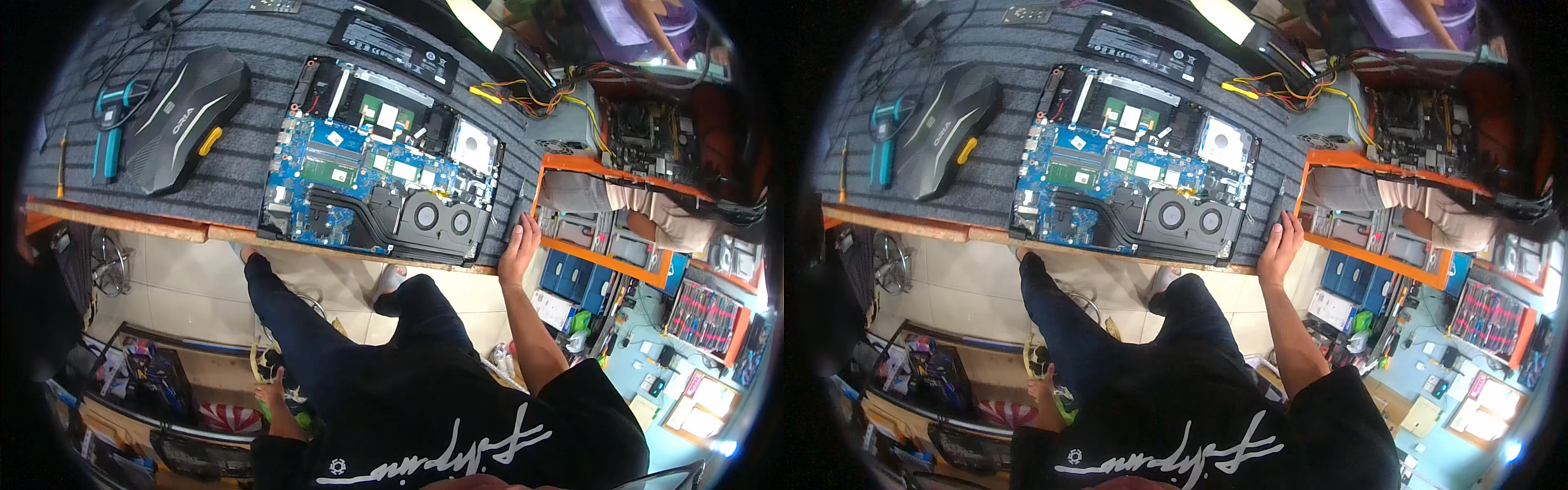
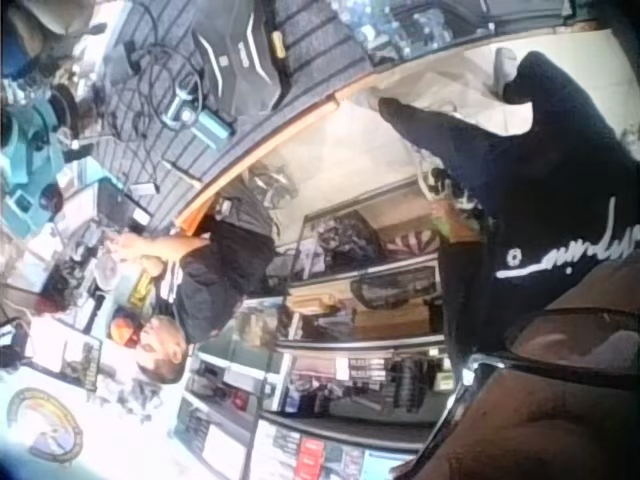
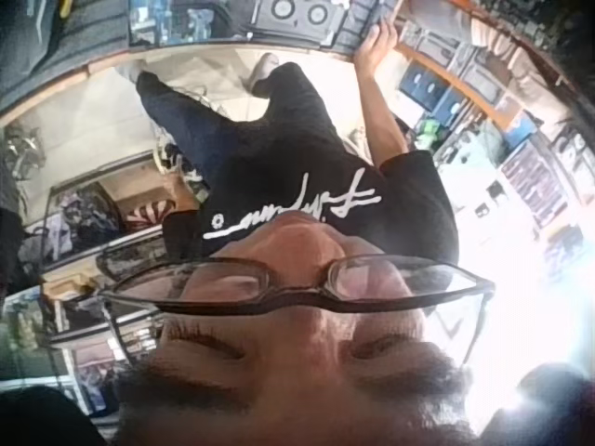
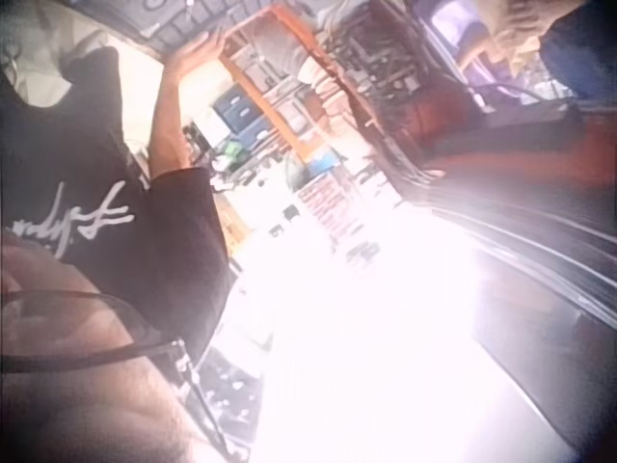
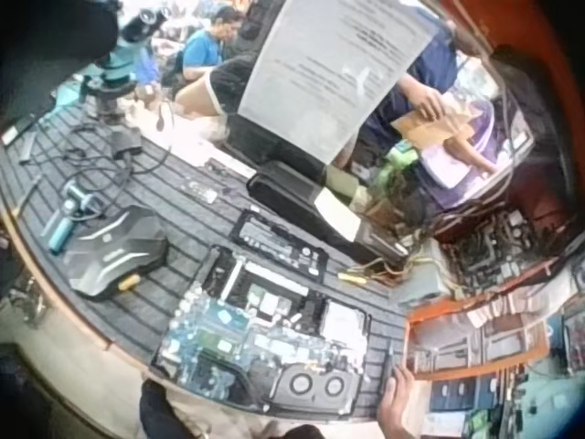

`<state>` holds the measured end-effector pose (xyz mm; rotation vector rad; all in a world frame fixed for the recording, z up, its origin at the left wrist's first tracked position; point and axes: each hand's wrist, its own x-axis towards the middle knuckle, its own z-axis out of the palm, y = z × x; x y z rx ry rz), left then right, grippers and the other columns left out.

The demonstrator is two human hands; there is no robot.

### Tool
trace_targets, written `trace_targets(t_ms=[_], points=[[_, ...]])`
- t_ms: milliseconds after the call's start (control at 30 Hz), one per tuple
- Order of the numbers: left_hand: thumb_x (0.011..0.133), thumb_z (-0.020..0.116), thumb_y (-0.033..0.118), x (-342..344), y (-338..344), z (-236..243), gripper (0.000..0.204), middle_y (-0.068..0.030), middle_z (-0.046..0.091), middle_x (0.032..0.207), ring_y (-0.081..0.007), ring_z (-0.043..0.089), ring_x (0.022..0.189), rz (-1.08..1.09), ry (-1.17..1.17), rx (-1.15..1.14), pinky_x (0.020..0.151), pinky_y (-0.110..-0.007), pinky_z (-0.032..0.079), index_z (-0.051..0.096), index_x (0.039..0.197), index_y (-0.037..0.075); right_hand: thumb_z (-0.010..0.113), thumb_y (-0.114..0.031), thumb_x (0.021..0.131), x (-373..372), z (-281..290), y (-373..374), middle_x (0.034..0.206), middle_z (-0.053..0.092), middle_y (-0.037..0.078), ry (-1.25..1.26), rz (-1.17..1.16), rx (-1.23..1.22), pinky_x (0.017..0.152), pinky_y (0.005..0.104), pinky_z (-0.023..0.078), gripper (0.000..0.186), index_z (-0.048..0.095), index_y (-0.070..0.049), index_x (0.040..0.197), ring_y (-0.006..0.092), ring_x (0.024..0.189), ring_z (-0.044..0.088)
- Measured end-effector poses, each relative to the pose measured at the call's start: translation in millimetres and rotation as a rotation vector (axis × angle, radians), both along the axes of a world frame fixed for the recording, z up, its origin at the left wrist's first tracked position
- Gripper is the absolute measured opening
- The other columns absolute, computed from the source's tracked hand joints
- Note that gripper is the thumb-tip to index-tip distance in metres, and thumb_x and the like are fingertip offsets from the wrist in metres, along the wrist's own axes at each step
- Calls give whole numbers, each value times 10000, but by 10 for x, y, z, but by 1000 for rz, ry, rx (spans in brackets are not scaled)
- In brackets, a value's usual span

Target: The person connects small wires and ribbon cables to the motherboard inside an open laptop, using their fingers to press connectors into place while working on a padded bench.

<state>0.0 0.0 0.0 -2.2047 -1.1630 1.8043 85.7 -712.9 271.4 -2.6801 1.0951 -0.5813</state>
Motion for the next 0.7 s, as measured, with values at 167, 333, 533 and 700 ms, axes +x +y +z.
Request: trace_targets(t_ms=[167,333,533,700], points=[[589,785,947,134,104,-16,1479,-334,477,1540,-442,476,1480,26,-348,-89,1225,-540,403,361,1544,-99,471,-242,1142,114,-131,100,1447,550,206,-31,13,34,1215,468,342,419,621,28,1424,365,1394,476],[777,795,784,-336,152,-554,1214,-370,526,1473,-493,617,1312,-263,-341,-92,1119,-549,511,421,1474,-138,462,-230,1137,117,-73,114,1450,550,206,-1,7,42,1207,471,345,417,621,30,1422,371,1382,479],[908,761,635,-258,166,-1172,958,-368,642,1357,-507,643,1278,-343,-374,-394,1082,-554,530,513,1437,-123,461,-230,1129,143,-70,123,1463,547,214,-4,29,44,1205,476,340,419,631,22,1417,377,1378,478],[920,777,582,1114,748,-882,839,-370,694,1264,-506,666,1226,-593,-234,-664,1018,-549,550,559,1402,-69,607,-287,1074,140,-223,156,1482,533,218,-47,74,119,1200,502,345,508,572,13,1483,392,1377,475]])
